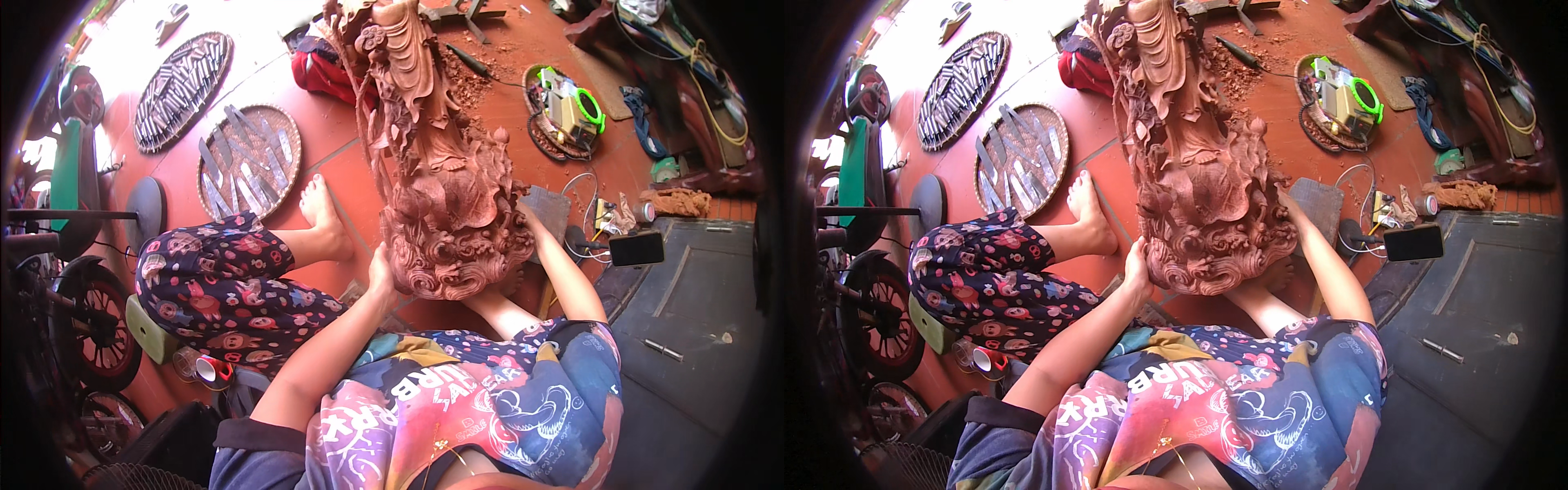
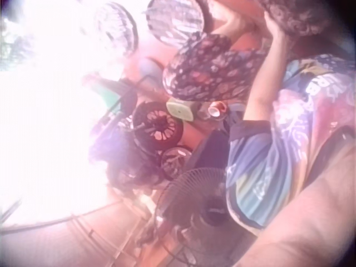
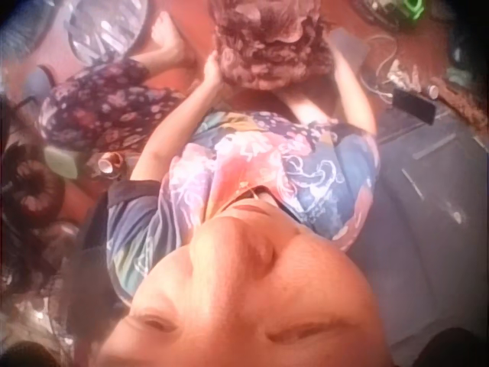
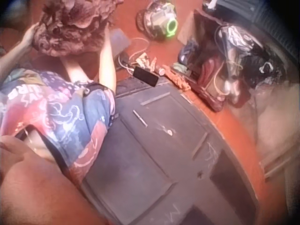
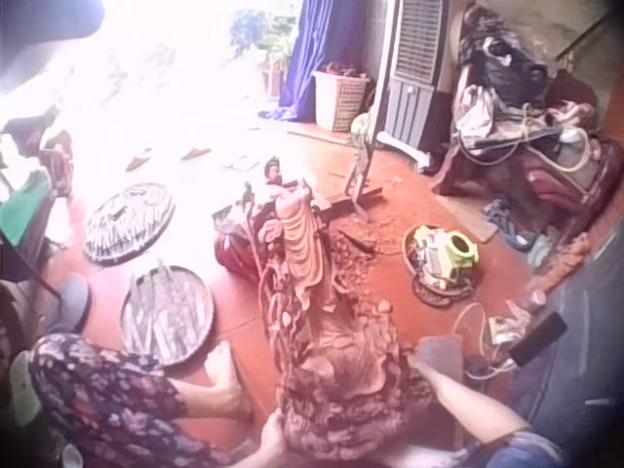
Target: The person carves a large wooden sculpture using various hand tools, including chisels and a sanding block. They refine details on the surface, remove wood shavings, and smooth sections of the piece.
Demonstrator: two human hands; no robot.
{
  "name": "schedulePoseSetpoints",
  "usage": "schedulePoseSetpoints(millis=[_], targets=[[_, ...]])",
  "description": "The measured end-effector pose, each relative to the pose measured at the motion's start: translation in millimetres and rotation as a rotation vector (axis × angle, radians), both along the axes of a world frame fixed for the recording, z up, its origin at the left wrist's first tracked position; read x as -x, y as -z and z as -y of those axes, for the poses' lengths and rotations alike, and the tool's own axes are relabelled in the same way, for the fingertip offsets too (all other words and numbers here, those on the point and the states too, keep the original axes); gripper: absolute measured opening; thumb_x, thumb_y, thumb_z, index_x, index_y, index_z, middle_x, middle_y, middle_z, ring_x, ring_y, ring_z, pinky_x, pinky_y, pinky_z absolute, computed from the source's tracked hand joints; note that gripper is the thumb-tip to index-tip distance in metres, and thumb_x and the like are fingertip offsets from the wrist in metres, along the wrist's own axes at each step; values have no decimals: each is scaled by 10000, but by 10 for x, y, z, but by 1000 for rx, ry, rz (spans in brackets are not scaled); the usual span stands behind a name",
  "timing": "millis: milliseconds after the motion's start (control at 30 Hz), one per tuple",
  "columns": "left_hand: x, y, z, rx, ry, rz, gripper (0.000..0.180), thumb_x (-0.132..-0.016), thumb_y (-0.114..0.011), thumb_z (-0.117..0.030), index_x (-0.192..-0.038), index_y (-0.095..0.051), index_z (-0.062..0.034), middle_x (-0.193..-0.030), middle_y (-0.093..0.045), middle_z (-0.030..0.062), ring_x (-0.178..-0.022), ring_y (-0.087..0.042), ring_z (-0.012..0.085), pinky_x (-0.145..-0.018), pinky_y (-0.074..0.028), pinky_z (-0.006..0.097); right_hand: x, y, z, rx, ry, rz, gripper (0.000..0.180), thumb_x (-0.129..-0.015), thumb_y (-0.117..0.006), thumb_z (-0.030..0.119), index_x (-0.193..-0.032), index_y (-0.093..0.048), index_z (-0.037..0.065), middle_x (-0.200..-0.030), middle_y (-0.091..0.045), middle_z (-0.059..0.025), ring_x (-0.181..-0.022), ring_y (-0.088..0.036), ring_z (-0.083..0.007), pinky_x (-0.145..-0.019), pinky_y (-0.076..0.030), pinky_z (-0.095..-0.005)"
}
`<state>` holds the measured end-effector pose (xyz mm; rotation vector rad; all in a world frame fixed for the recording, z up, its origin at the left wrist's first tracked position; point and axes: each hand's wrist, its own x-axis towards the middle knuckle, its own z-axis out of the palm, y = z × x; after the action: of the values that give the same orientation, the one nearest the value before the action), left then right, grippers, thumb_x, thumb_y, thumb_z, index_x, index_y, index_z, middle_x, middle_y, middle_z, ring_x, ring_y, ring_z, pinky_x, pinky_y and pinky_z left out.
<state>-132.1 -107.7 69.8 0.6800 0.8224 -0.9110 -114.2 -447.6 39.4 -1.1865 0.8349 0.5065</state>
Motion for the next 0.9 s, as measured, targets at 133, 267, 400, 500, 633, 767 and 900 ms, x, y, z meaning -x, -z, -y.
schedulePoseSetpoints(millis=[133, 267, 400, 500, 633, 767, 900], targets=[[-81, -87, 25, -23, -50, -26, 686, -1013, -237, -554, -1460, -416, -65, -1422, -527, 145, -1282, -527, 339, -1083, -386, 558, -20, 17, -56, 2, -3, -12, 537, -1053, -393, 447, -1345, -532, 18, -1219, -656, -115, -1030, -673, -214, -855, -568, -350], [-38, 218, 4, 9, -103, 18, 680, -1013, -257, -549, -1453, -418, -55, -1420, -527, 149, -1280, -530, 334, -1087, -392, 537, -25, 42, -97, 9, 7, -12, 540, -1052, -392, 448, -1342, -532, 14, -1211, -659, -116, -1014, -678, -213, -842, -572, -346], [-27, 394, 18, 22, -137, 50, 675, -1014, -278, -543, -1447, -420, -45, -1418, -527, 152, -1277, -534, 329, -1090, -399, 516, -16, 51, -140, 14, 25, -4, 543, -1052, -392, 450, -1339, -532, 10, -1203, -662, -117, -999, -683, -213, -829, -576, -342], [5, 546, -13, 67, -183, 78, 666, -1013, -304, -534, -1437, -426, -36, -1414, -528, 154, -1273, -538, 323, -1091, -408, 493, 53, 44, -157, 13, 33, 0, 546, -1052, -392, 451, -1337, -532, 6, -1197, -664, -118, -987, -686, -213, -820, -579, -340], [-101, 651, -241, 15, -194, 120, 637, -1010, -355, -514, -1408, -452, -27, -1393, -542, 150, -1260, -549, 310, -1084, -431, 456, 150, 92, -320, 13, 65, 47, 549, -1051, -392, 452, -1334, -532, 2, -1189, -667, -119, -971, -691, -213, -807, -582, -336], [-131, 788, -598, -54, -207, 246, 550, -1012, -391, -468, -1343, -517, -48, -1328, -582, 134, -1205, -584, 280, -1031, -485, 443, 230, 206, -569, 21, 102, 108, 553, -1051, -391, 454, -1330, -532, -2, -1181, -670, -120, -956, -696, -213, -794, -586, -332], [-306, 517, -700, -135, -87, 171, 534, -1026, -389, -451, -1378, -491, -62, -1330, -584, 136, -1157, -615, 298, -979, -531, 457, 310, 481, -642, 34, 161, 79, 623, -1047, -364, 502, -1359, -508, -18, -1231, -645, -138, -1058, -657, -210, -860, -559, -343]])
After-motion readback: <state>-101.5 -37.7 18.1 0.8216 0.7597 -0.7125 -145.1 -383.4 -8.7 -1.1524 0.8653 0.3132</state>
